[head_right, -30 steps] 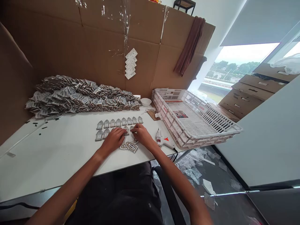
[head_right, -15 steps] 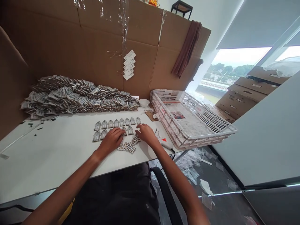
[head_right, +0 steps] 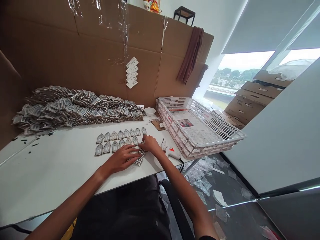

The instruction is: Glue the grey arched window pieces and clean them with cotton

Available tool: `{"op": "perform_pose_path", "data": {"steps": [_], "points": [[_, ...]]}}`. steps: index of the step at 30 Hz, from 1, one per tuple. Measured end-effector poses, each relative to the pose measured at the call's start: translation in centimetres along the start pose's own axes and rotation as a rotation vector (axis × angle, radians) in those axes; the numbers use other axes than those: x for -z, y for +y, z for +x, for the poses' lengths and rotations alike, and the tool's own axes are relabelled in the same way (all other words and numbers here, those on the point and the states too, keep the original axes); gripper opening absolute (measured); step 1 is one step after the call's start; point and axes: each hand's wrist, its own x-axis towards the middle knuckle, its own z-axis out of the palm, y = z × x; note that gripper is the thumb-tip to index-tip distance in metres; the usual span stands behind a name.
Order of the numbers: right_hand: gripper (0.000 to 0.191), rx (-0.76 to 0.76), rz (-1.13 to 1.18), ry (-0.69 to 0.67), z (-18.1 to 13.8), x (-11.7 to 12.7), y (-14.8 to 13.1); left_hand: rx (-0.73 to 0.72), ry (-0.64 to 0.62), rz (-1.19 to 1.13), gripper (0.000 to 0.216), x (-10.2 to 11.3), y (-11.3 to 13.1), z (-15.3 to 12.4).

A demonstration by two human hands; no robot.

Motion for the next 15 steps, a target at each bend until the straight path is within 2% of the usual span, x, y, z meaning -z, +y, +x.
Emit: {"op": "perform_pose_path", "data": {"steps": [9, 13, 15], "points": [[0.035, -0.043, -0.002, 0.075, 1.8, 0.6, 1.0, 0.001, 0.027, -0.029, 0.034, 0.8, 0.8, -0.4], [0.025, -0.016, -0.032, 0.139, 1.2, 0.4, 0.9, 0.043, 0.058, -0.024, 0.036, 0.2, 0.3, 0.0], [0.028, -0.001, -0.068, 0.182, 0.4, -0.3, 0.6, 0.092, 0.091, -0.010, 0.039, -0.5, -0.4, 0.6]]}}
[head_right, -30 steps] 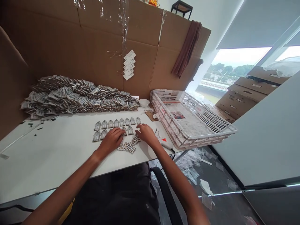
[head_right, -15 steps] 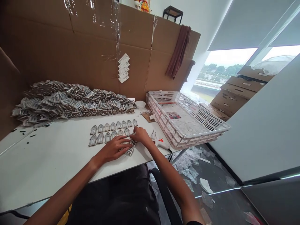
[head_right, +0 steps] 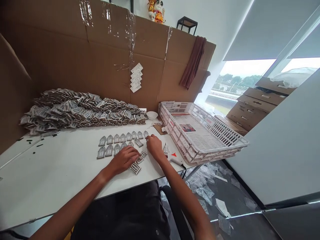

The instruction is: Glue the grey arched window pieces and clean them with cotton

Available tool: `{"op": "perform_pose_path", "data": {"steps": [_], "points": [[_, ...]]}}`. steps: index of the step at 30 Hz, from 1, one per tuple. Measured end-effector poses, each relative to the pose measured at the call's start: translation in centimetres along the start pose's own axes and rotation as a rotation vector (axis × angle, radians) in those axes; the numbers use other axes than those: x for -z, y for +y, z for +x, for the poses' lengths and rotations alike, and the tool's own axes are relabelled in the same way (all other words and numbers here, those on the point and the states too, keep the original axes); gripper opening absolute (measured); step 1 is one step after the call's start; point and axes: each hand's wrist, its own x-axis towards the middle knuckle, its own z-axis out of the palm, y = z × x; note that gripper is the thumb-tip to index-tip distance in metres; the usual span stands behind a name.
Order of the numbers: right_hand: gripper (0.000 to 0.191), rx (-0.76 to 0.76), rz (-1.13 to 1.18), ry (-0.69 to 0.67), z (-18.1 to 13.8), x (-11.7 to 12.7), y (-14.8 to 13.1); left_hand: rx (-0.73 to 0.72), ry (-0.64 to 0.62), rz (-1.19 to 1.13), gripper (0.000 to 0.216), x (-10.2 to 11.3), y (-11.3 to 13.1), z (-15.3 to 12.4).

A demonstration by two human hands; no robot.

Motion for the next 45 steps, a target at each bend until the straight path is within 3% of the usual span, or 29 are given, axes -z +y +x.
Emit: {"op": "perform_pose_path", "data": {"steps": [2, 6, 12, 20, 29, 33, 35, 41, 45], "points": [[0.035, 0.028, -0.030, 0.030, -1.1, -0.6, -0.5, 0.058, 0.038, 0.022, 0.043, -0.9, -0.8, 0.7], [0.033, 0.097, -0.043, 0.051, -3.0, -1.3, -1.0, 0.119, 0.065, 0.056, 0.045, -2.3, -2.1, 1.3], [0.040, 0.089, 0.011, 0.064, -4.0, -1.1, 0.1, 0.113, 0.073, 0.060, 0.035, -1.7, -1.9, 0.5], [0.039, 0.082, 0.170, 0.005, -2.4, -1.4, 0.0, 0.113, 0.078, 0.020, 0.035, -0.5, -1.2, 0.0], [0.038, 0.164, 0.266, -0.005, -0.8, -2.1, 0.4, 0.125, 0.064, -0.002, 0.034, -0.9, -1.2, -0.4], [0.035, 0.212, 0.266, 0.011, -0.9, -1.2, 0.8, 0.135, 0.060, -0.002, 0.037, -1.2, -1.4, -0.4], [0.038, 0.258, 0.259, 0.019, -1.6, -0.4, 1.2, 0.141, 0.057, -0.003, 0.038, -1.3, -1.4, -0.4], [0.075, 0.406, 0.142, -0.074, -6.8, 0.6, 2.0, 0.151, 0.060, -0.014, 0.038, -1.5, -1.4, -0.4], [0.075, 0.474, -0.094, -0.071, -9.4, 0.3, 2.0, 0.177, 0.089, -0.015, 0.037, -1.6, -1.4, -0.5]]}}
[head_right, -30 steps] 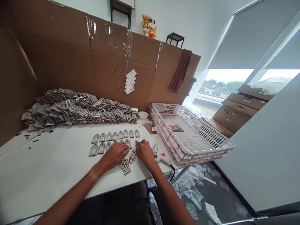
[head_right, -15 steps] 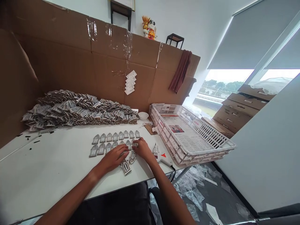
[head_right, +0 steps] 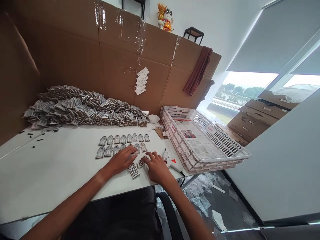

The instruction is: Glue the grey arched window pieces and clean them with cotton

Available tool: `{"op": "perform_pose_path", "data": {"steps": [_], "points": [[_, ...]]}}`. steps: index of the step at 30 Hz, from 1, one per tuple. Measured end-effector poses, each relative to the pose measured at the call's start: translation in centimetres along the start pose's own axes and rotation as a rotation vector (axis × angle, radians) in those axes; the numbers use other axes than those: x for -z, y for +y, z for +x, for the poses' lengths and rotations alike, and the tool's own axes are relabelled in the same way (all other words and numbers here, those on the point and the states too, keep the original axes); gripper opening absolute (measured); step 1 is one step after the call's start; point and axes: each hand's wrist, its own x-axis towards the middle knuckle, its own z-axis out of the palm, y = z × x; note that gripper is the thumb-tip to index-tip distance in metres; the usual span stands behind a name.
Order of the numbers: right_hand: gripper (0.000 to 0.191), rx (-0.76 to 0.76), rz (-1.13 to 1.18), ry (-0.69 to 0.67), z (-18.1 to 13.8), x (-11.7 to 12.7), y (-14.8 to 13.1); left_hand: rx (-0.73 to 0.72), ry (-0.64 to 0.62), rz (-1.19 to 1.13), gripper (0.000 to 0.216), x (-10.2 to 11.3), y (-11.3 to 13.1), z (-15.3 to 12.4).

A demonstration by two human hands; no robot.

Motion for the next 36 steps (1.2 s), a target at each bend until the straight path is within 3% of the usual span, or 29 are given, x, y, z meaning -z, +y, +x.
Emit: {"op": "perform_pose_path", "data": {"steps": [7, 12, 17, 20, 23, 26, 28, 32, 36], "points": [[0.019, 0.109, 0.013, -0.031, 0.9, 1.2, 1.1, 0.037, 0.062, 0.012, 0.040, 0.4, 0.2, -0.1], [0.023, -0.097, 0.073, 0.118, 2.5, 1.9, 3.7, 0.025, 0.087, 0.005, 0.039, 0.6, 0.4, 0.0], [0.028, -0.346, 0.149, 0.200, 5.9, 0.6, 5.5, -0.035, 0.040, -0.002, 0.035, 1.4, 1.0, 0.0], [0.032, -0.406, 0.189, 0.224, 7.7, -0.5, 5.7, -0.071, -0.008, -0.001, 0.031, 2.1, 1.8, -0.3], [0.036, -0.422, 0.219, 0.256, 8.4, -1.0, 5.5, -0.048, -0.020, 0.011, 0.045, 2.5, 2.9, -1.4], [0.037, -0.394, 0.244, 0.303, 7.5, -0.9, 4.9, -0.003, -0.017, 0.022, 0.070, 2.1, 3.9, -3.1], [0.035, -0.342, 0.264, 0.346, 6.2, -0.6, 4.0, 0.023, -0.018, 0.026, 0.074, 1.5, 4.5, -4.2], [0.021, -0.203, 0.332, 0.364, 2.6, -0.1, 0.8, 0.053, -0.012, 0.016, 0.060, 0.6, 5.1, -5.1], [0.026, -0.158, 0.390, 0.333, 0.2, -1.0, -1.9, 0.086, 0.059, -0.007, 0.046, 1.2, 5.5, -5.2]]}}
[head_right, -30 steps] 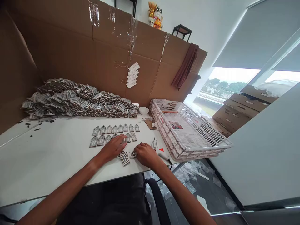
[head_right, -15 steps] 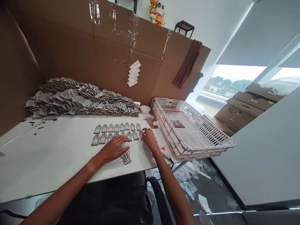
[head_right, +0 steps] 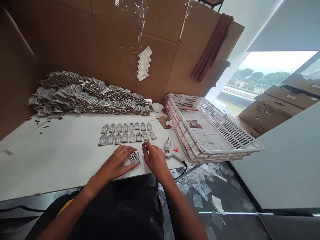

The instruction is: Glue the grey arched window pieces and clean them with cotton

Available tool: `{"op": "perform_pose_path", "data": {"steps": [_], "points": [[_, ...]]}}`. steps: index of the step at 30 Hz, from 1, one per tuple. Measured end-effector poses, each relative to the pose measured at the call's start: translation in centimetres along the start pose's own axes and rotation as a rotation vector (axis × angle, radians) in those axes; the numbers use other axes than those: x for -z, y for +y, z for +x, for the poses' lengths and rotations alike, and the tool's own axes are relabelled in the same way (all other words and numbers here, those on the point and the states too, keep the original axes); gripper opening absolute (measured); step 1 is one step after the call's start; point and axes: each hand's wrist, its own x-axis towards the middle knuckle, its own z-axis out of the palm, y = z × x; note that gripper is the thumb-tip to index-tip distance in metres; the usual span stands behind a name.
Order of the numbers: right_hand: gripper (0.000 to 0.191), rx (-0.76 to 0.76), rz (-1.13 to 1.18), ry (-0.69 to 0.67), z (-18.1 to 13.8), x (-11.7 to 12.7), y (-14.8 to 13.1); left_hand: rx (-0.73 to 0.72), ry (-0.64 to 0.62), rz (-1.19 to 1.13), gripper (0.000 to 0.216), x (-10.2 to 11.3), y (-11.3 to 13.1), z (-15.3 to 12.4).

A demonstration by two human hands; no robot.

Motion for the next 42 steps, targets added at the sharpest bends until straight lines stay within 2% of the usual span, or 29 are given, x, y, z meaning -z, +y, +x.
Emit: {"op": "perform_pose_path", "data": {"steps": [2, 5, 8, 12, 17, 24, 32, 39, 42], "points": [[0.037, 0.022, 0.013, -0.017, -0.8, -0.7, -0.3, 0.061, 0.079, 0.000, 0.045, 1.2, -0.1, -0.6], [0.058, 0.139, 0.023, -0.089, -1.2, -1.7, -0.6, 0.198, 0.208, 0.017, 0.044, 3.7, -1.0, -2.3], [0.049, 0.230, 0.016, -0.159, -1.0, -2.4, -1.2, 0.318, 0.286, 0.041, 0.046, 6.0, -2.5, -4.7], [0.030, 0.184, -0.009, -0.197, -0.1, -3.2, -2.5, 0.404, 0.318, 0.091, 0.053, 7.7, -4.1, -7.3], [0.028, 0.103, 0.033, -0.183, 1.1, -4.7, -5.1, 0.391, 0.277, 0.169, 0.042, 7.4, -4.6, -8.8], [0.032, 0.044, 0.034, -0.262, 3.3, -7.0, -9.0, 0.306, 0.255, 0.220, 0.033, 6.1, -4.9, -9.3], [0.036, -0.019, -0.042, -0.309, 4.7, -8.4, -10.4, 0.322, 0.170, 0.274, 0.032, 6.0, -5.3, -9.4], [0.033, -0.004, 0.103, -0.271, 5.0, -7.1, -9.6, 0.315, 0.139, 0.317, 0.034, 6.0, -5.4, -9.4], [0.033, -0.006, 0.313, -0.221, 4.0, -5.4, -9.3, 0.276, 0.140, 0.354, 0.031, 6.0, -5.4, -9.6]]}}
